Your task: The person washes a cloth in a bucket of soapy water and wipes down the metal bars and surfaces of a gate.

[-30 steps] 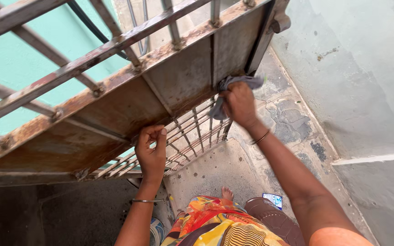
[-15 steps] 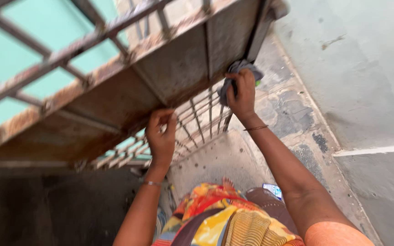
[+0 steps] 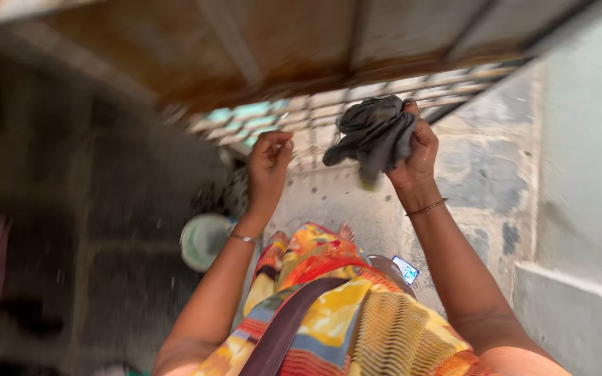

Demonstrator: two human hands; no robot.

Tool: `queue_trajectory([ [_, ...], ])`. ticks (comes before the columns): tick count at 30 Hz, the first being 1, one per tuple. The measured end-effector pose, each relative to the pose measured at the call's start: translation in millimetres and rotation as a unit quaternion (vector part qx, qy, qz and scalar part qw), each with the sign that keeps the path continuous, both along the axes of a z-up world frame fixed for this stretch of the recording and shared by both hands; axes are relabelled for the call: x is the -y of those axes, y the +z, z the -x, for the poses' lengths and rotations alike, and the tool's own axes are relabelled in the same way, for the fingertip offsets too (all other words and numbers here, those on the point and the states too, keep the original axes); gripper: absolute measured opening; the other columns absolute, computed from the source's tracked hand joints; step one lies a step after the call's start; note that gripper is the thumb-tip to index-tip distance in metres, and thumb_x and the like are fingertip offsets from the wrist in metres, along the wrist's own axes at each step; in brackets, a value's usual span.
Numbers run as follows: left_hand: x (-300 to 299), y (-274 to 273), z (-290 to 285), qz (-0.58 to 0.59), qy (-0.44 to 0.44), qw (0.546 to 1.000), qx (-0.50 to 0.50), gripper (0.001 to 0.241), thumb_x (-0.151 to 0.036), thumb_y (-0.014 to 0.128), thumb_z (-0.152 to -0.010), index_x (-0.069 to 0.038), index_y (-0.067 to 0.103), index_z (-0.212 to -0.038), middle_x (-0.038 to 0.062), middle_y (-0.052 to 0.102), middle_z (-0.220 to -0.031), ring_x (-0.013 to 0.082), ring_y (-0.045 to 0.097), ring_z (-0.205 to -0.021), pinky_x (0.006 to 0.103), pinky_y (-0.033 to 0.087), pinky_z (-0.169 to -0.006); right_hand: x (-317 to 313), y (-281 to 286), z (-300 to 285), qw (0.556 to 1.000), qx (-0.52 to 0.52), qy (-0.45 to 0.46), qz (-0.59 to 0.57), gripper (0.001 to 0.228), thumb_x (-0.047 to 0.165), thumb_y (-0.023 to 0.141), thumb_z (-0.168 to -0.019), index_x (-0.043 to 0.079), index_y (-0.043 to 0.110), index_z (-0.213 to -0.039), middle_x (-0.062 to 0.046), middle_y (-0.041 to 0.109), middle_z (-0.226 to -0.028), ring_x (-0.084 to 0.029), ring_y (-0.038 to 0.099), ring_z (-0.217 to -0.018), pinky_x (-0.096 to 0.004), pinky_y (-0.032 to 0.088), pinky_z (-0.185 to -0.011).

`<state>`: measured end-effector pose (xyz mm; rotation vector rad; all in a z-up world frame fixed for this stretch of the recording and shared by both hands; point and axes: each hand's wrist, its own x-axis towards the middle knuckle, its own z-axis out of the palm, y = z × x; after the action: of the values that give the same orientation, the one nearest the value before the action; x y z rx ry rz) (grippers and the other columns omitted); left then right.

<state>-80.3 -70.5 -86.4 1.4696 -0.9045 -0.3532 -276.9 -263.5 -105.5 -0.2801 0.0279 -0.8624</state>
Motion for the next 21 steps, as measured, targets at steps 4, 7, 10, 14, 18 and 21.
queue_trajectory([
  [4,-60.7,-108.3,-40.1,-0.036,0.032,0.999,-0.018,0.032,-0.03,0.059,-0.108,-0.005,0.064,-0.126,-0.001,0.063,-0.101,0.0057,0.057,-0.084,0.0234,0.05,-0.078,-54.1,-5.2,-55.2,0.99,-0.019,0.13,-0.043,0.016,0.009,0.058,-0.1,0.007,0.065,-0.115,-0.012,0.069,-0.113,-0.029,0.065,-0.107,-0.041,0.052,-0.104],
  [7,-101.5,-184.7,-54.7,-0.166,0.075,0.954,-0.237,0.061,-0.059,0.039,-0.104,-0.008,0.062,-0.129,-0.004,0.069,-0.113,0.0071,0.061,-0.082,0.0245,0.051,-0.078,-100.7,-11.3,-99.5,0.976,-0.014,0.214,-0.022,0.022,0.017,0.06,-0.092,0.005,0.064,-0.109,-0.013,0.07,-0.112,-0.031,0.065,-0.109,-0.043,0.051,-0.105],
  [10,-167.4,-211.5,-38.3,-0.189,0.007,0.854,-0.484,0.096,-0.079,0.025,-0.1,0.0,0.072,-0.126,0.005,0.074,-0.105,0.0101,0.065,-0.081,0.0258,0.046,-0.071,-159.0,-26.0,-142.3,0.962,-0.076,0.256,-0.055,0.023,0.016,0.06,-0.095,0.002,0.063,-0.113,-0.012,0.068,-0.115,-0.032,0.064,-0.113,-0.045,0.05,-0.11],
  [14,-228.2,-222.1,-46.5,0.136,0.051,0.756,-0.639,0.069,-0.065,0.043,-0.097,-0.008,0.063,-0.129,0.004,0.071,-0.11,0.0158,0.069,-0.095,0.0319,0.055,-0.088,-232.3,-59.8,-181.6,0.913,-0.068,0.403,0.013,0.025,0.018,0.057,-0.095,0.003,0.063,-0.113,-0.015,0.068,-0.117,-0.032,0.064,-0.113,-0.043,0.05,-0.108],
  [18,-302.5,-223.4,-77.8,0.234,0.219,0.791,-0.521,0.04,-0.04,0.056,-0.097,-0.013,0.063,-0.126,-0.002,0.069,-0.111,0.0111,0.065,-0.099,0.0304,0.052,-0.089,-256.9,-99.9,-216.6,0.874,-0.187,0.438,0.096,0.026,0.016,0.049,-0.1,0.006,0.062,-0.12,-0.012,0.068,-0.12,-0.027,0.064,-0.115,-0.042,0.05,-0.107],
  [21,-341.0,-223.3,-91.9,0.195,0.291,0.856,-0.379,0.027,-0.021,0.065,-0.098,-0.018,0.062,-0.125,-0.006,0.067,-0.112,0.0076,0.061,-0.102,0.0293,0.05,-0.089,-263.0,-130.8,-235.5,0.813,-0.3,0.455,0.206,0.024,0.014,0.047,-0.101,0.008,0.061,-0.12,-0.009,0.068,-0.12,-0.025,0.064,-0.113,-0.042,0.054,-0.1],
])
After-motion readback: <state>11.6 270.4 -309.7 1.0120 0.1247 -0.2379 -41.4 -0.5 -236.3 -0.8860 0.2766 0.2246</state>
